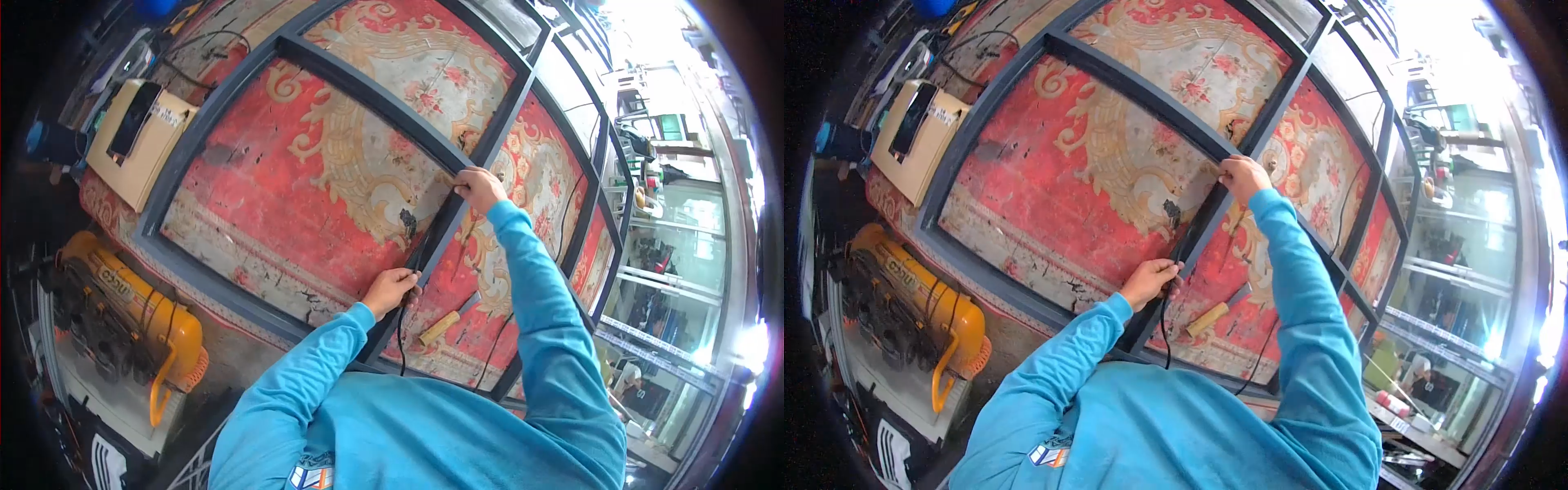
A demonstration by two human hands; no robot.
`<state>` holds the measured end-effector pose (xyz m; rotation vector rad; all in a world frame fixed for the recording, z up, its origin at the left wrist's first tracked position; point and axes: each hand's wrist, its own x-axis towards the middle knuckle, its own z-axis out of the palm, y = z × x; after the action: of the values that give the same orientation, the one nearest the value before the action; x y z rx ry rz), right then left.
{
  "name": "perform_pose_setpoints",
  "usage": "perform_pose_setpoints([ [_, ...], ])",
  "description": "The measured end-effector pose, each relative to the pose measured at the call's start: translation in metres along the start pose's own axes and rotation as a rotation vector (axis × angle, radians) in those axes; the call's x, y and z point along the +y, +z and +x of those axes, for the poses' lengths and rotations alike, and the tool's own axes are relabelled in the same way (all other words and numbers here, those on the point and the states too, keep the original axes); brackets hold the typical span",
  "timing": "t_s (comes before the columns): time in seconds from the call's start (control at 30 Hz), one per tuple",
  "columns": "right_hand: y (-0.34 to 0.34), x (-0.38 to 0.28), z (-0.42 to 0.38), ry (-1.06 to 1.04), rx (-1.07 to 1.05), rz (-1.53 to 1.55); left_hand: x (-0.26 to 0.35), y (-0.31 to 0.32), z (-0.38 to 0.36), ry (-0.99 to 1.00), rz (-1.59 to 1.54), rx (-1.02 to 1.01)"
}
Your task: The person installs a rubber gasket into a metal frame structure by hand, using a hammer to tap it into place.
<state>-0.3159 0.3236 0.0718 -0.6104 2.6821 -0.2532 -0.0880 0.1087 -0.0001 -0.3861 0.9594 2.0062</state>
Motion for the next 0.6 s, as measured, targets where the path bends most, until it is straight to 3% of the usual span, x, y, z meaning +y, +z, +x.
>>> perform_pose_setpoints([
  [0.03,-0.002,0.0,0.008,-0.171,-0.035,-0.145,-0.002,0.0,-0.007,-0.021,-0.01,0.017],
  [0.07,-0.001,0.001,0.017,-0.183,-0.037,-0.147,-0.006,-0.002,-0.013,-0.039,-0.017,0.035],
  [0.17,0.01,0.006,0.053,-0.107,-0.464,-0.418,-0.014,-0.008,-0.032,-0.05,0.029,0.074],
  [0.4,0.022,0.031,0.074,-0.457,-0.534,-0.49,-0.027,-0.015,-0.06,-0.026,-0.103,0.213],
  [0.6,0.02,0.036,0.065,-0.519,-0.521,-0.591,-0.044,-0.001,-0.052,0.07,-0.054,0.29],
])
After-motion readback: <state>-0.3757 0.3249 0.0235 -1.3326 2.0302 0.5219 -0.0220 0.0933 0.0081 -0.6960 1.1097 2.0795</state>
